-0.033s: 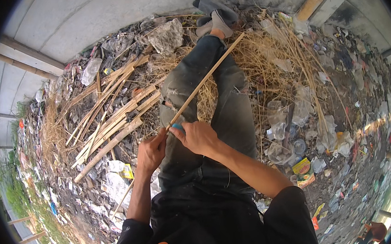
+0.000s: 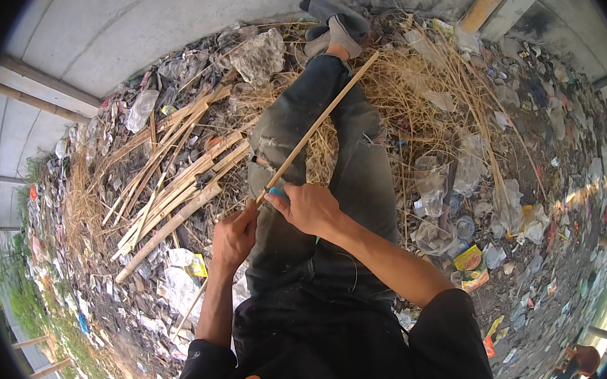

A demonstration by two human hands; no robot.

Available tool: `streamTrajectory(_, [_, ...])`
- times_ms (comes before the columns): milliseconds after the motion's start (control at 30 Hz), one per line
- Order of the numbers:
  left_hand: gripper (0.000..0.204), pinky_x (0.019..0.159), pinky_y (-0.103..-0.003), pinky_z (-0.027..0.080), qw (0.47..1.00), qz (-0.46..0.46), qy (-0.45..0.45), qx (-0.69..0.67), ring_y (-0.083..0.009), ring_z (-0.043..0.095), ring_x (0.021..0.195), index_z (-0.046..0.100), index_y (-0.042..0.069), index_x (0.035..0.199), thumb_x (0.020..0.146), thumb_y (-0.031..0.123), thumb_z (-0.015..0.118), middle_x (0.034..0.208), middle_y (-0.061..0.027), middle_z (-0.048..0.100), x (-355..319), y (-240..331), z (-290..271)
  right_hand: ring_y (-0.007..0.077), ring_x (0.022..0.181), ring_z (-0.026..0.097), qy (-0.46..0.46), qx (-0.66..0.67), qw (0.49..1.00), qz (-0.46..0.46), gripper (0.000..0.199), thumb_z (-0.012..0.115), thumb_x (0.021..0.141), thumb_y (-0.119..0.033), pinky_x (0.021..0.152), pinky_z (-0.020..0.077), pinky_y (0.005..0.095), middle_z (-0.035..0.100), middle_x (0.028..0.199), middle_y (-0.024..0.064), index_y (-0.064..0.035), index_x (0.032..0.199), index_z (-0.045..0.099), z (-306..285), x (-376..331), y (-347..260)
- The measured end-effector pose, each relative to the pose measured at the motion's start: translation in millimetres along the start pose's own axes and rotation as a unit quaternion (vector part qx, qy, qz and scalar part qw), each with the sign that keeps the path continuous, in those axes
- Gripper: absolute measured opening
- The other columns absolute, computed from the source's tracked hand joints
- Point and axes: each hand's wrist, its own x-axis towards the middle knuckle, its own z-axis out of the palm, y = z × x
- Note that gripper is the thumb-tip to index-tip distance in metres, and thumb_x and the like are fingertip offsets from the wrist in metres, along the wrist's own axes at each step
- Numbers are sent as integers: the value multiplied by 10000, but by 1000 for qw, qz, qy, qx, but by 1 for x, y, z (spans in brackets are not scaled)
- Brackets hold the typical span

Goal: The person sits on a pile of debris and straw, using a small knife to shave and smooth a long bamboo stick. They repeatedly scrape the surface of the stick to remove splinters and create a smooth finish, occasionally rotating the stick to work on different sides.

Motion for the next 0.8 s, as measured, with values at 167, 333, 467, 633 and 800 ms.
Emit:
streamTrajectory(167, [290, 519, -456, 484, 1000, 0, 2, 31, -356, 629, 565, 705, 76, 1248, 960, 106, 680, 674, -144, 620, -3, -1, -17, 440, 633, 691, 46, -37, 998, -29, 682, 458, 1041, -617, 568, 546, 533, 657, 611, 221, 0, 882, 699, -8, 21, 8])
streamTrajectory(333, [215, 492, -428, 461, 999, -13, 45, -8, -313, 581, 523, 746, 47, 1161, 952, 47, 695, 665, -132, 576, -13, 26, -38, 450, 643, 685, 184, -82, 979, -19, 644, 474, 1039, -616, 554, 529, 544, 657, 632, 233, -24, 898, 686, -78, 65, 58])
streamTrajectory(467, [281, 499, -414, 444, 997, -35, 29, -57, -292, 557, 515, 722, 37, 1225, 947, 13, 686, 674, -134, 571, -4, 29, -53, 461, 655, 678, 277, -111, 954, -15, 617, 484, 1043, -598, 555, 518, 547, 659, 656, 241, -28, 922, 686, -108, 98, 75])
streamTrajectory(633, [287, 531, -346, 472, 990, -65, -34, -119, -220, 590, 540, 737, 24, 1218, 934, -4, 708, 673, -122, 620, -54, 11, -79, 456, 692, 645, 365, 37, 877, 311, 835, 339, 1064, -666, 679, 478, 563, 666, 741, 285, 40, 788, 690, -208, 113, 202])
streamTrajectory(800, [319, 580, -299, 472, 965, -200, -38, -162, -98, 583, 617, 712, -13, 1272, 982, 119, 702, 683, -113, 646, -95, -1, -84, 252, 583, 449, 468, 65, 857, 204, 744, 408, 1063, -618, 613, 369, 480, 459, 601, 110, 18, 706, 549, -268, 76, 238])
